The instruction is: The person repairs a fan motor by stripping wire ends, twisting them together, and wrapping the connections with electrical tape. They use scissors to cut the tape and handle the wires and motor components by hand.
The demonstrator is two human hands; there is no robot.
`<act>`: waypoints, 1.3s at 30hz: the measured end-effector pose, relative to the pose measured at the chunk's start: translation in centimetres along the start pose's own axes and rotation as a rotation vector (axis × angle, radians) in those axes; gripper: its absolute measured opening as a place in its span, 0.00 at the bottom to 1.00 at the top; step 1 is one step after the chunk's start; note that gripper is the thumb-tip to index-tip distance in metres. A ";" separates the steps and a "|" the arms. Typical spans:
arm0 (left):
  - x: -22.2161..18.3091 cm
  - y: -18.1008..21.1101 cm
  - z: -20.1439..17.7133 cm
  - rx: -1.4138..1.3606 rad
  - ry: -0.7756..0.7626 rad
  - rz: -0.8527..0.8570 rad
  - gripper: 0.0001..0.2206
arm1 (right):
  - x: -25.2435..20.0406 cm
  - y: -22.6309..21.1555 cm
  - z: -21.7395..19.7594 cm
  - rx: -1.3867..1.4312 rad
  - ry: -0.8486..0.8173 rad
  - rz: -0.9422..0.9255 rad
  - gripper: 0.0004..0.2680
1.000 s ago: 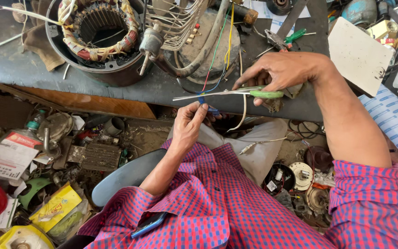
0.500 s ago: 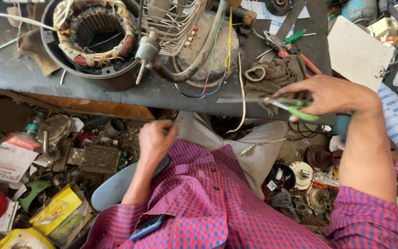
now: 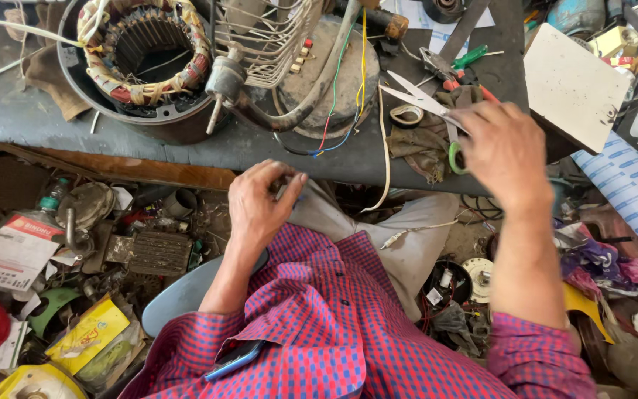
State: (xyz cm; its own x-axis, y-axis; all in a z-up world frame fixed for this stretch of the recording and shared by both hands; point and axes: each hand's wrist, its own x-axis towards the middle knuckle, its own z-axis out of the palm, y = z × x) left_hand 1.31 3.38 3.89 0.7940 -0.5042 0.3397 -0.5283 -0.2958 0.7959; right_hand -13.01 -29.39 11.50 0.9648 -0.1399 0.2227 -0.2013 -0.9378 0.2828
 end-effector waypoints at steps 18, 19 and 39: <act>2.5 -1.4 2.3 -0.619 -0.168 -0.085 0.29 | 4.5 -15.3 0.6 0.532 0.691 -0.243 0.08; 2.6 -1.3 2.1 -0.605 -0.183 -0.104 0.28 | 4.4 -15.1 0.8 0.548 0.688 -0.252 0.08; 3.2 -0.8 0.8 -0.546 -0.278 -0.067 0.26 | 4.6 -15.7 0.0 1.008 0.380 -0.026 0.04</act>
State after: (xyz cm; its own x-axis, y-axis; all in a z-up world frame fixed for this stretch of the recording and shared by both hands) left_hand 4.07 1.32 3.93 0.6733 -0.7131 0.1955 -0.1913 0.0875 0.9776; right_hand -5.40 -15.26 8.08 0.8158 -0.1716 0.5523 0.2182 -0.7931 -0.5686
